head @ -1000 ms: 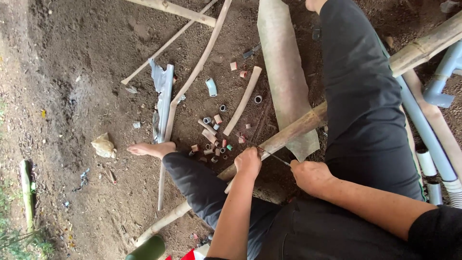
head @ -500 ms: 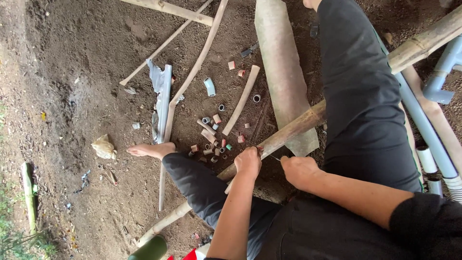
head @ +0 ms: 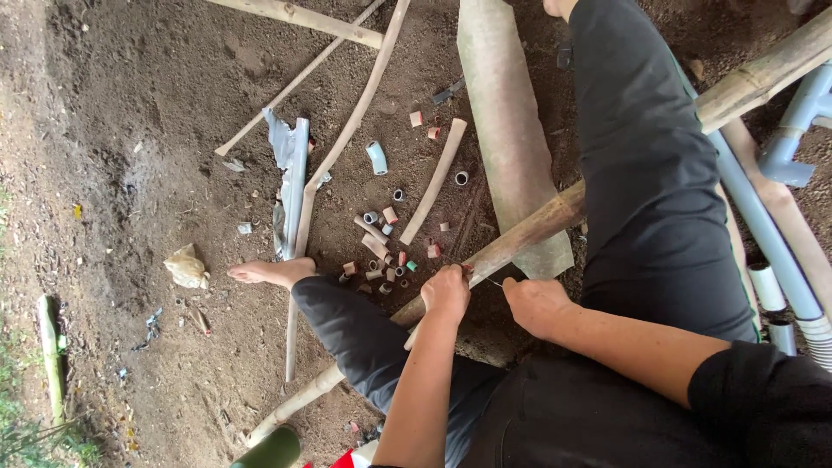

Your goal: A person uses a handheld saw blade to cut through a bamboo pole while sitting on the ground.

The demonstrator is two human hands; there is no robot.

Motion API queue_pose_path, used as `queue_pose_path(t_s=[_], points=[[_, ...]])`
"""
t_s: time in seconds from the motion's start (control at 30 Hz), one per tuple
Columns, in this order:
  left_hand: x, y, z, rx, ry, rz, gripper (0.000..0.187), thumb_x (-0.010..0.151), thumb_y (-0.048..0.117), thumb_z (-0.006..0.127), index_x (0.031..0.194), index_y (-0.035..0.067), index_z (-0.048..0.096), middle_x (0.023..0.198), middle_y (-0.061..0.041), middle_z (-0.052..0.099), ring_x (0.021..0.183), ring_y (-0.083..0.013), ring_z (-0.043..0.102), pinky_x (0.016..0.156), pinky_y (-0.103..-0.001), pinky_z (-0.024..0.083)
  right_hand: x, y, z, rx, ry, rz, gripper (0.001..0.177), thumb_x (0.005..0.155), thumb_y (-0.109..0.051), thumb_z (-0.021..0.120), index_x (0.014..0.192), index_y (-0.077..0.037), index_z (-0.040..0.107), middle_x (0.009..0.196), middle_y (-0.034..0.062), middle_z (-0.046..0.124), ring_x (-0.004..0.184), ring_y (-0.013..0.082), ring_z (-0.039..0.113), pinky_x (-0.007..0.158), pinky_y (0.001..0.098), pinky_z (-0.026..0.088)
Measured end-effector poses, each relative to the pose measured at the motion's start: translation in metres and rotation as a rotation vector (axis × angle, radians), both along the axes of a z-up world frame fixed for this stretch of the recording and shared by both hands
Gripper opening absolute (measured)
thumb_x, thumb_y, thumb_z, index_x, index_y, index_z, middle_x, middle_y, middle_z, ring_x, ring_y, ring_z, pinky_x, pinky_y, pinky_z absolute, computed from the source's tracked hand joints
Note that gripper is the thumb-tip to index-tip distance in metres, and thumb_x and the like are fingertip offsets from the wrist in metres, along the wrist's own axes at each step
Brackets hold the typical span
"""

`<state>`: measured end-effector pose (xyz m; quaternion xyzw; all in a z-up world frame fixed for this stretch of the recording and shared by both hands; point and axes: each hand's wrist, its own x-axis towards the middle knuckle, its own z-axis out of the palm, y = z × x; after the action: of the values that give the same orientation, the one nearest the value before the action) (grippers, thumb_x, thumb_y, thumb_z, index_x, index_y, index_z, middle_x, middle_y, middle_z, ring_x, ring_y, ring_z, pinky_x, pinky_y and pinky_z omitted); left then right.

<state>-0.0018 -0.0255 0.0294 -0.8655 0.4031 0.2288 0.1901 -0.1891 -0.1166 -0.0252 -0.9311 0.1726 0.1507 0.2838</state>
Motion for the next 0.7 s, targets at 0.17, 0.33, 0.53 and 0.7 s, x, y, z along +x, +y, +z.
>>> queue_pose_path(t_s=[0.17, 0.33, 0.53, 0.7], points=[[-0.007, -0.016, 0.029, 0.037, 0.118, 0.153, 0.033, 0.105, 0.034, 0.05, 0.116, 0.015, 0.075, 0.111, -0.008, 0.077, 0.112, -0.0315, 0.077, 0.095, -0.051, 0.06, -0.005, 0.018, -0.056, -0.161, -0.095, 0.148, 0.007, 0.101, -0.017, 0.05, 0.104, -0.014, 0.056, 0.079, 0.001, 0.061, 0.066, 0.0214, 0.067, 0.046, 0.0416, 0.054], [-0.006, -0.023, 0.021, 0.1, 0.066, 0.151, 0.03, 0.103, 0.034, 0.054, 0.112, 0.016, 0.075, 0.114, -0.01, 0.078, 0.115, -0.0327, 0.075, 0.099, -0.051, 0.06, 0.007, 0.009, -0.07, -0.243, -0.176, 0.145, 0.005, 0.099, -0.013, 0.05, 0.097, -0.009, 0.053, 0.071, 0.0035, 0.051, 0.053, 0.019, 0.055, 0.036, 0.042, 0.045], [-0.006, -0.021, 0.022, 0.132, 0.018, 0.137, 0.029, 0.103, 0.039, 0.055, 0.112, 0.019, 0.074, 0.113, -0.005, 0.077, 0.116, -0.028, 0.075, 0.099, -0.048, 0.061, 0.016, 0.002, -0.054, -0.284, -0.191, 0.208, 0.007, 0.097, -0.01, 0.049, 0.09, -0.009, 0.049, 0.064, 0.0033, 0.041, 0.045, 0.0147, 0.041, 0.032, 0.0356, 0.035], [-0.009, -0.017, 0.023, 0.088, 0.004, 0.09, 0.026, 0.104, 0.033, 0.055, 0.115, 0.018, 0.073, 0.114, -0.009, 0.076, 0.117, -0.0315, 0.074, 0.098, -0.051, 0.061, 0.012, -0.008, -0.035, -0.345, -0.149, 0.364, 0.013, 0.098, -0.006, 0.046, 0.092, -0.003, 0.058, 0.073, 0.0097, 0.048, 0.046, 0.0176, 0.043, 0.028, 0.04, 0.034]])
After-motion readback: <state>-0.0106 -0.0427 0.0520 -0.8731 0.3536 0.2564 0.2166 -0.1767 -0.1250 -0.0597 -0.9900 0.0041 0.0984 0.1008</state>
